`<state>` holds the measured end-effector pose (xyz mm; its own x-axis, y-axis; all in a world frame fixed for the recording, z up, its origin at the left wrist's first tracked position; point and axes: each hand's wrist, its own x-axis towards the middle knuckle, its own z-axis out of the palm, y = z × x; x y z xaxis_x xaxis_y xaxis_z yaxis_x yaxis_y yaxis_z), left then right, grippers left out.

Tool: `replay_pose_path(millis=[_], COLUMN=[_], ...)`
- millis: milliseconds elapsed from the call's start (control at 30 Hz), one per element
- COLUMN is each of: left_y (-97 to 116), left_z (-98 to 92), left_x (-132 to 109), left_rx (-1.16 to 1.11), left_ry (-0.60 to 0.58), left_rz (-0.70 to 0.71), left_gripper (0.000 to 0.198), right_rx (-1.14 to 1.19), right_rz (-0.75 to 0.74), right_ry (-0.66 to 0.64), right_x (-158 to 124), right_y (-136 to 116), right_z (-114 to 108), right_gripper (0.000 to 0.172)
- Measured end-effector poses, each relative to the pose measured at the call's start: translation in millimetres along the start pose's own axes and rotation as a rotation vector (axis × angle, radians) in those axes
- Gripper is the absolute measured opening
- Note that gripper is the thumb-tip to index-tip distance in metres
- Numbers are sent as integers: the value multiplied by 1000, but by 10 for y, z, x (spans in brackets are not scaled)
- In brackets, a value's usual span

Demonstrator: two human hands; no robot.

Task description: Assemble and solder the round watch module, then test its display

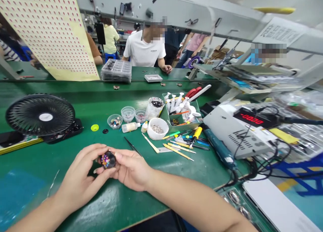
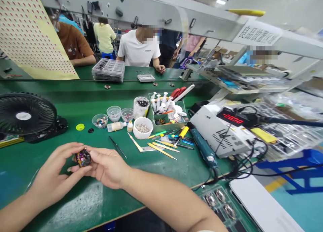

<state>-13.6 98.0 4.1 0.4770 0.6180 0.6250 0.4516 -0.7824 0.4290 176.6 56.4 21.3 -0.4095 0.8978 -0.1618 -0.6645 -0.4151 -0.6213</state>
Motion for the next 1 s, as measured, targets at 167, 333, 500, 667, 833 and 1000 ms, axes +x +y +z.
replay_pose_path(millis=[167,333,500,667,833,1000], left_y=[4,-1,-11,-63,-95,-19], left_z=[-4,4,15,53,82,36], left_x=[-19,-33,-34,-27,-8,68], left_rx=[14,16,27,56,89,96], left_ry=[8,3,6,16,17,-35], left_rz=[6,-1,-3,15,-4,-40], left_gripper=[41,41,42,40,35,32], right_rx=[29,8,-9,-140,-312,-375], right_rz=[-14,-29,-30,-41,-98,-138], right_ry=[-1,13,22,53,107,179], right_x=[4,4,2,5,44,62], right_y=[24,27,28,22,28,42], right_z=[1,7,-9,-12,5,-32], right_gripper=[57,59,54,62,65,59])
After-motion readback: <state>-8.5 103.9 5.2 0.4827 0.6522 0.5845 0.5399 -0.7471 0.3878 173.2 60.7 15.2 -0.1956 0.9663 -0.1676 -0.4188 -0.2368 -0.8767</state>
